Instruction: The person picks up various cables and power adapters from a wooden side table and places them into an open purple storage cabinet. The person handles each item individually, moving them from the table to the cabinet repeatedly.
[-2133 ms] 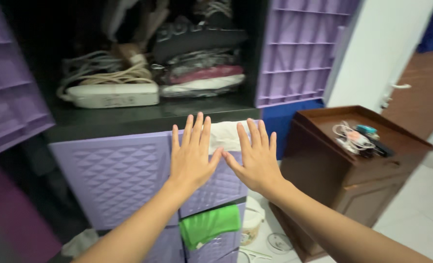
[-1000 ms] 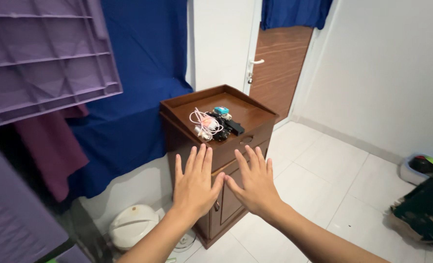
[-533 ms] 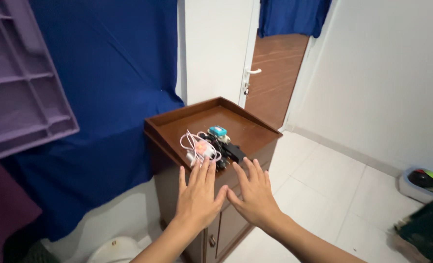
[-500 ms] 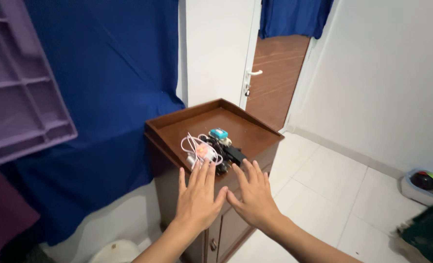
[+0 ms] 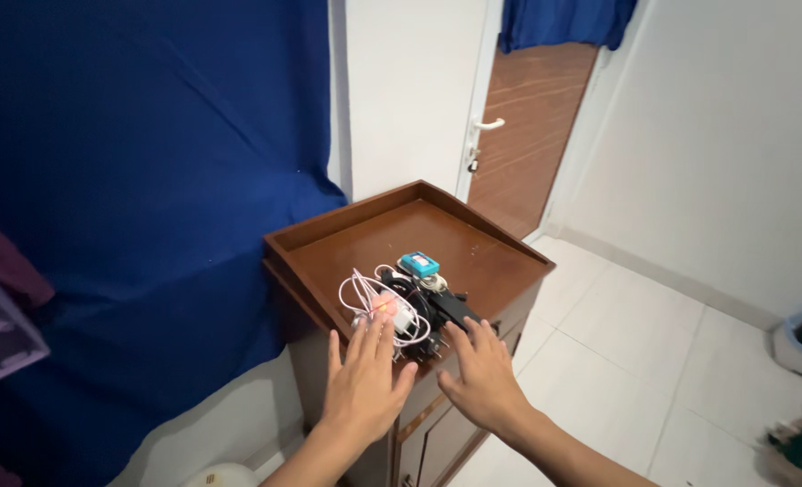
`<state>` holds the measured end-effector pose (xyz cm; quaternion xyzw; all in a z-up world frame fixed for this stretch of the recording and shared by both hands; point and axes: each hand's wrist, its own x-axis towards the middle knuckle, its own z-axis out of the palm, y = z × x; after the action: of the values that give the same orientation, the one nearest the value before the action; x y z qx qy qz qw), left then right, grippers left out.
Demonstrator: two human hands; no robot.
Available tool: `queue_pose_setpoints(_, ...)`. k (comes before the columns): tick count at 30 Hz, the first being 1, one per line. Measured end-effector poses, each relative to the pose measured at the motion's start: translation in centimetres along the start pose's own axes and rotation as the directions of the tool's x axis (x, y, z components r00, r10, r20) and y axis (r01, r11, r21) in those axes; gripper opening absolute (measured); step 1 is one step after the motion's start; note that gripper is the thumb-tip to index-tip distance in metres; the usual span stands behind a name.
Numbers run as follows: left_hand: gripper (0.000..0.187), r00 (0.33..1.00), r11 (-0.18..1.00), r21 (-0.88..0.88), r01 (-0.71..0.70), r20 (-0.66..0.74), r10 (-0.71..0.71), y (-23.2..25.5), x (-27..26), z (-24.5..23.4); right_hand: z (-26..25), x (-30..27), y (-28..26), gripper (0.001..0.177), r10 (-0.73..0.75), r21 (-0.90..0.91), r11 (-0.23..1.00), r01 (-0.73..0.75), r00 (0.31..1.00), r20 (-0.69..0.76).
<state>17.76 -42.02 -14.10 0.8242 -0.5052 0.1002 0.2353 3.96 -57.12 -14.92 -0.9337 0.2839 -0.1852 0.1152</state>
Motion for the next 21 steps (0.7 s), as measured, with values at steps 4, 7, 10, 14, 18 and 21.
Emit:
queue_pose_setpoints(4,0.08,0.987,0.986,-0.053,0.158,0.048,-0.156,-0.8,1.5,1.5,1.6,3.3,1.6,0.068,-0.077,0.22,0.972,0.086,0.996,-0.053)
queue_pose_setpoints(7,0.079,0.93,0.917,-0.153,0.368,0.044,-0.366,-1.2,3.5,3.0,2.3,6.4,2.2,0.055,-0.077,0.376,0.924,0.061,0.997,0.027)
queue_pose_setpoints(10,0.082,0.775,0.745,-0.217,0.631,0.156,-0.612,-1.9,6.9,4.0,2.3,10.0,2.0,0.043,-0.093,0.344,0.938,0.047,0.988,0.119)
queue_pose_setpoints(14,0.077,0.619,0.591,-0.184,0.785,0.247,-0.746,-2.4,10.8,5.3,3.6,13.4,1.6,0.034,-0.125,0.27,0.961,0.052,0.957,0.261)
queue_pose_setpoints(18,0.102,0.476,0.452,-0.161,0.877,0.163,-0.864,-2.0,13.1,6.7,5.5,15.3,2.4,0.03,-0.238,0.495,0.866,0.069,0.928,0.287)
queue_pose_setpoints(21,0.064,0.494,0.379,-0.385,0.842,0.264,-0.829,-2.7,13.4,7.4,6.4,16.3,3.0,0.032,-0.205,0.666,0.735,-0.129,0.894,0.399)
